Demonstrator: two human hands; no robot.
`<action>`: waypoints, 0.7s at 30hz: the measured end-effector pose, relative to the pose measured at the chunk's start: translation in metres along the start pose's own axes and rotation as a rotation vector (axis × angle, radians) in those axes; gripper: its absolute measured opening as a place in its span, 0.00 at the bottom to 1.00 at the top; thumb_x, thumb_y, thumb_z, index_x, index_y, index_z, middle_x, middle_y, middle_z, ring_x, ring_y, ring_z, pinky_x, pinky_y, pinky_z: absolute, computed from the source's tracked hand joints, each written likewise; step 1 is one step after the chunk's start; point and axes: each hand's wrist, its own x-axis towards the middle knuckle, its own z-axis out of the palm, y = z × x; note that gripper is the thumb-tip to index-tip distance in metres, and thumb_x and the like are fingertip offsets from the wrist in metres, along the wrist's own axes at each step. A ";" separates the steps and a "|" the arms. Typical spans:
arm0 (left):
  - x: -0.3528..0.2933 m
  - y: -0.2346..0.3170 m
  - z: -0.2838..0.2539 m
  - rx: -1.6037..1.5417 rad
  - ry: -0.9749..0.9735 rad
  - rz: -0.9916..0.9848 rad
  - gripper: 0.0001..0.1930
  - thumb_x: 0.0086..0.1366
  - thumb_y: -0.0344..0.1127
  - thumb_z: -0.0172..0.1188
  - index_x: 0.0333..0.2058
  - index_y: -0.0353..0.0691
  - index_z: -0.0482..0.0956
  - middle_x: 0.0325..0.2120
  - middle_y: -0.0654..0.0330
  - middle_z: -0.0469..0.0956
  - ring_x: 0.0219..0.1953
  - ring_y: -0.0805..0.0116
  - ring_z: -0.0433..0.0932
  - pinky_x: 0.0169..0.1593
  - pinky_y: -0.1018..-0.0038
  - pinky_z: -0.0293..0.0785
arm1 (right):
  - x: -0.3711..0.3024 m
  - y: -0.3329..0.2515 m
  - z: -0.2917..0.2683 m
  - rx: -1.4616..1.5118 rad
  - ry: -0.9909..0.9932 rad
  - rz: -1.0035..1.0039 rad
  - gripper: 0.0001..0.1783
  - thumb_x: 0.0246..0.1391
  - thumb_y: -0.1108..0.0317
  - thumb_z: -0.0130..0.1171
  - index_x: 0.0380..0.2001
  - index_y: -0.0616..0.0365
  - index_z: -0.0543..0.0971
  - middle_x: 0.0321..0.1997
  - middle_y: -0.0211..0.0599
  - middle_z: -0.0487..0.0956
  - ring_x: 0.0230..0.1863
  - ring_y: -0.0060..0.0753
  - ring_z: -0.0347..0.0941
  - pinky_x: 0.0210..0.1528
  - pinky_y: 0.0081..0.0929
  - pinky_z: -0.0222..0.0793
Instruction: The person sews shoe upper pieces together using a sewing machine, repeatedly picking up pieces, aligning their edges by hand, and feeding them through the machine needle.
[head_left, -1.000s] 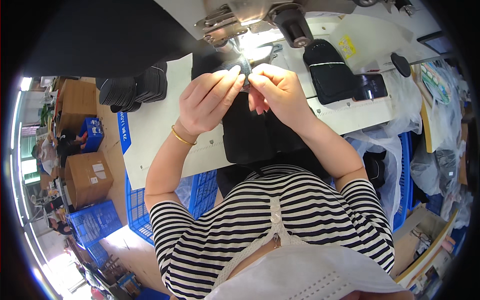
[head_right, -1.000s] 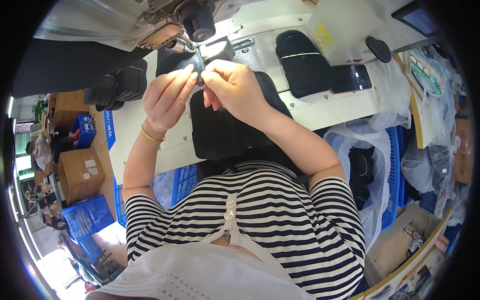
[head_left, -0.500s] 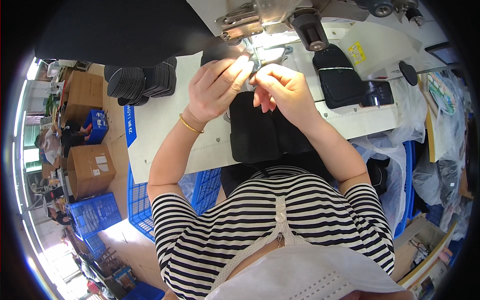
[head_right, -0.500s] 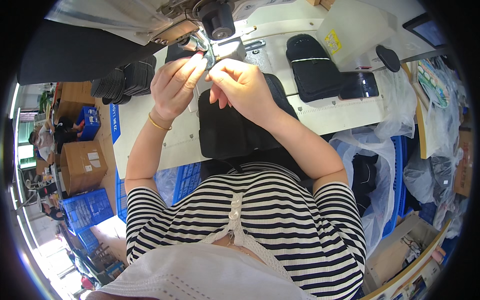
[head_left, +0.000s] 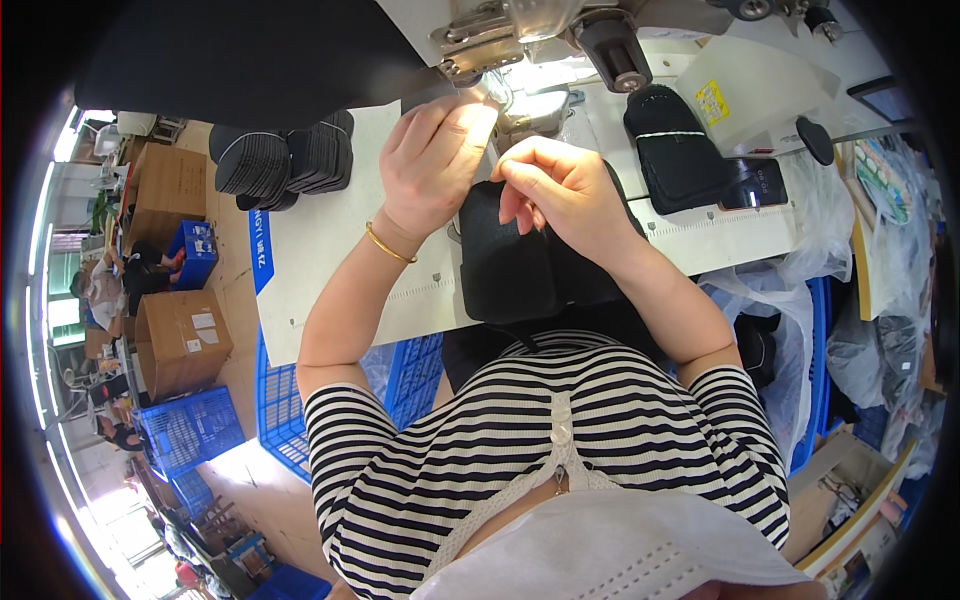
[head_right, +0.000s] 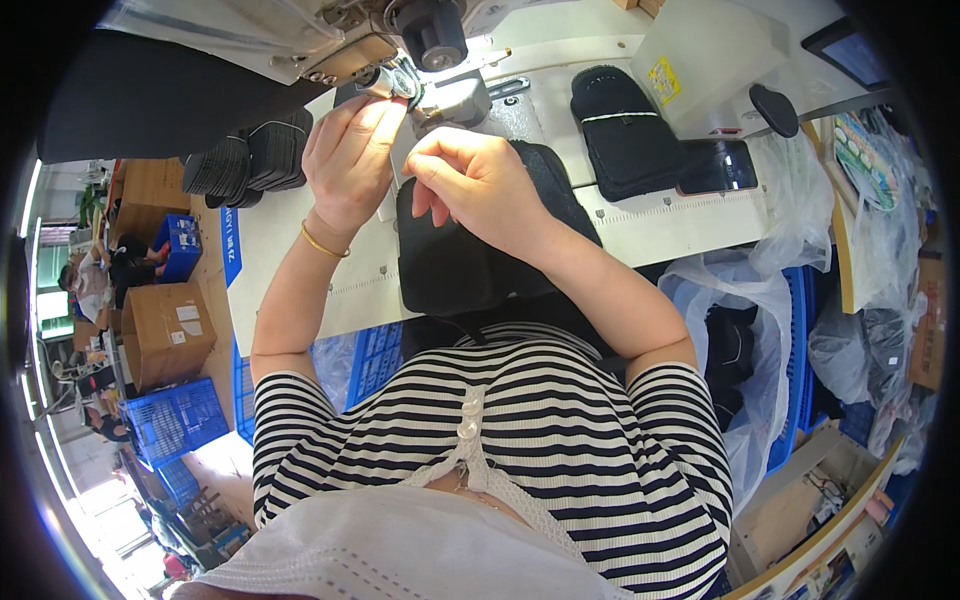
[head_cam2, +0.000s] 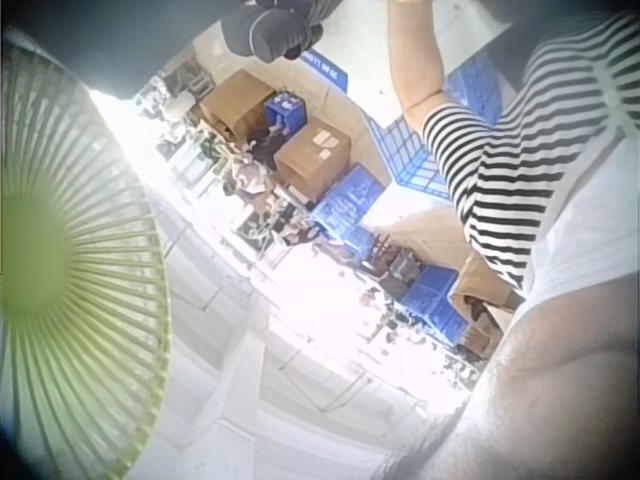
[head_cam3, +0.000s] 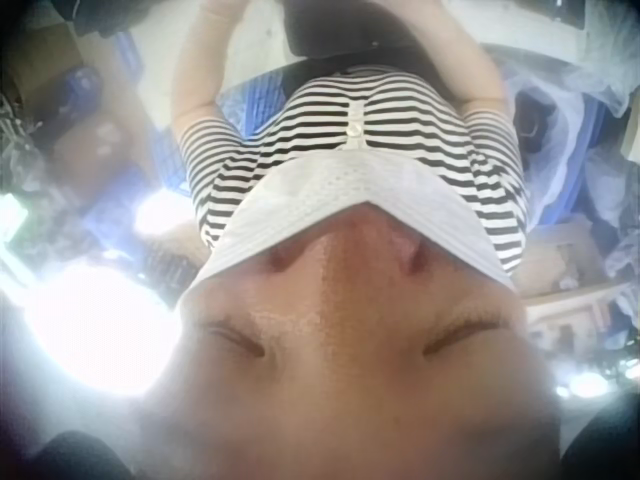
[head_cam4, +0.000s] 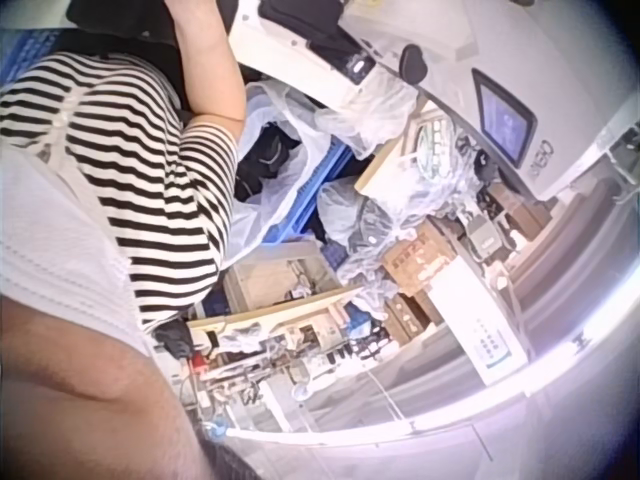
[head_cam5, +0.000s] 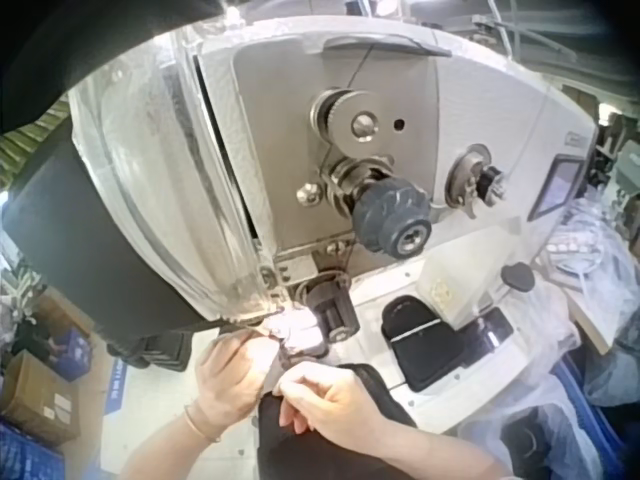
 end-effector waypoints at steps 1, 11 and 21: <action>0.001 0.001 0.000 0.016 0.004 -0.004 0.18 0.44 0.30 0.60 0.37 0.33 0.83 0.38 0.58 0.82 0.41 0.64 0.80 0.42 0.71 0.79 | 0.000 0.000 0.000 0.007 -0.006 0.001 0.10 0.63 0.66 0.54 0.32 0.59 0.80 0.22 0.30 0.81 0.20 0.14 0.72 0.22 0.14 0.64; 0.013 0.020 -0.007 0.057 -0.063 -0.080 0.19 0.41 0.32 0.59 0.36 0.33 0.81 0.34 0.60 0.78 0.37 0.65 0.78 0.39 0.71 0.78 | -0.003 0.001 0.005 0.018 -0.045 0.038 0.09 0.63 0.66 0.54 0.32 0.59 0.80 0.23 0.31 0.82 0.20 0.14 0.72 0.22 0.14 0.64; 0.007 0.024 -0.011 -0.216 -0.151 -0.431 0.11 0.57 0.25 0.64 0.40 0.34 0.82 0.38 0.55 0.81 0.37 0.60 0.80 0.39 0.71 0.78 | -0.005 0.007 -0.008 -0.015 -0.015 0.032 0.09 0.66 0.68 0.53 0.35 0.61 0.79 0.27 0.33 0.82 0.24 0.15 0.75 0.26 0.11 0.66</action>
